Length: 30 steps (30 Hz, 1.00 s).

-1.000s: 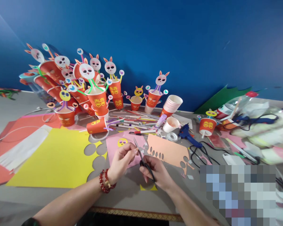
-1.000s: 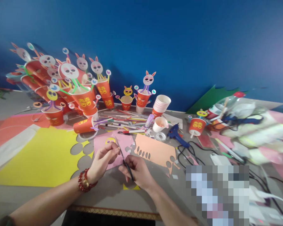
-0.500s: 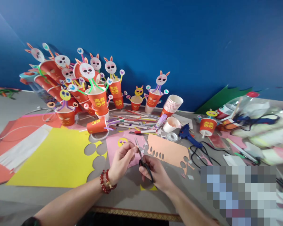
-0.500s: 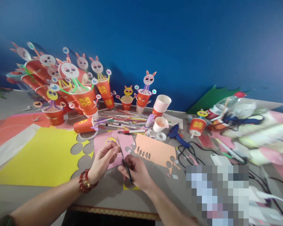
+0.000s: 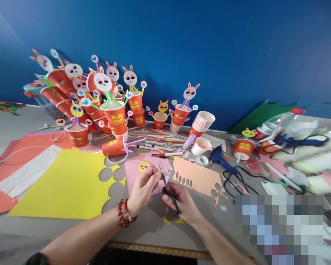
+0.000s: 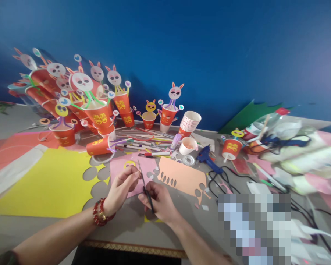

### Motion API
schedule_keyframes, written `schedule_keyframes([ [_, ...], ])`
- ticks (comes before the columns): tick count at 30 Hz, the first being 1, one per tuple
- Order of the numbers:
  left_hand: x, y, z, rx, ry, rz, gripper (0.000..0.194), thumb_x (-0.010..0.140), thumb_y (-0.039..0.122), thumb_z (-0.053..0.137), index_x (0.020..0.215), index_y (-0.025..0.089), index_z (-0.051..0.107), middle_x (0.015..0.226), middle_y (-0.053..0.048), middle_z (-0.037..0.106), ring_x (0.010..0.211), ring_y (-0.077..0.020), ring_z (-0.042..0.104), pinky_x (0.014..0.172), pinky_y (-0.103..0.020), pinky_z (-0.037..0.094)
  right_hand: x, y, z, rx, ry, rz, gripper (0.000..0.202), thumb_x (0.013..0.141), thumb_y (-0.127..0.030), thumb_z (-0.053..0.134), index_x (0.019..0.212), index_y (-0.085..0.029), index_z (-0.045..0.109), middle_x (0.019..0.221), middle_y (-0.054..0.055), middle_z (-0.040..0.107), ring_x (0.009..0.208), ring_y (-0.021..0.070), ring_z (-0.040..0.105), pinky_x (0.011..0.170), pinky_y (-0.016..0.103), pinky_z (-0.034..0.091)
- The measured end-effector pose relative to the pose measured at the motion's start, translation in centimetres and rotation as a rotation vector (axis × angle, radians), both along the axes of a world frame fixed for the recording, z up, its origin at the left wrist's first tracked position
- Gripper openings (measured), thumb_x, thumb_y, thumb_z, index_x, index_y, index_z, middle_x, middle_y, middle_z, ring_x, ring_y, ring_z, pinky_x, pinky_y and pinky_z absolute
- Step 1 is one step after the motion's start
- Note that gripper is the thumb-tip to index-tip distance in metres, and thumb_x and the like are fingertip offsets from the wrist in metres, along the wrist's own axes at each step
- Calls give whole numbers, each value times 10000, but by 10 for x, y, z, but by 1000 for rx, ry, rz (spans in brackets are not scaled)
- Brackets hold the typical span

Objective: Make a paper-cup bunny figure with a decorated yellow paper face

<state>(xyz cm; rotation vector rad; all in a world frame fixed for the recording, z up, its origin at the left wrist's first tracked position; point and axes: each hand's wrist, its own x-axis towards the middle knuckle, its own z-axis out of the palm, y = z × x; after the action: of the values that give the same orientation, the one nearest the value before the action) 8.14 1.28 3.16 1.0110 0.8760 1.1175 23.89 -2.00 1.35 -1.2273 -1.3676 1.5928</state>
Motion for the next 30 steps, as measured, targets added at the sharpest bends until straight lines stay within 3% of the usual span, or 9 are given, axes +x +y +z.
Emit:
schedule_keyframes([
  [19, 0, 0, 1, 2, -21, -6, 391, 850, 527, 666, 725, 177, 548, 553, 92, 327, 474, -56, 247, 444, -186, 217, 1, 1, 0, 16, -50, -29, 573, 726, -729, 700, 674, -229, 425, 506, -64, 492, 411, 108, 512, 427, 217, 333],
  [30, -1, 1, 1, -41, -94, -27, 384, 850, 525, 664, 740, 172, 559, 505, 112, 276, 451, -55, 181, 436, -198, 144, 11, 12, 11, 117, -44, -190, 461, 775, -633, 721, 796, -205, 550, 644, 7, 636, 600, 167, 606, 581, 265, 456],
])
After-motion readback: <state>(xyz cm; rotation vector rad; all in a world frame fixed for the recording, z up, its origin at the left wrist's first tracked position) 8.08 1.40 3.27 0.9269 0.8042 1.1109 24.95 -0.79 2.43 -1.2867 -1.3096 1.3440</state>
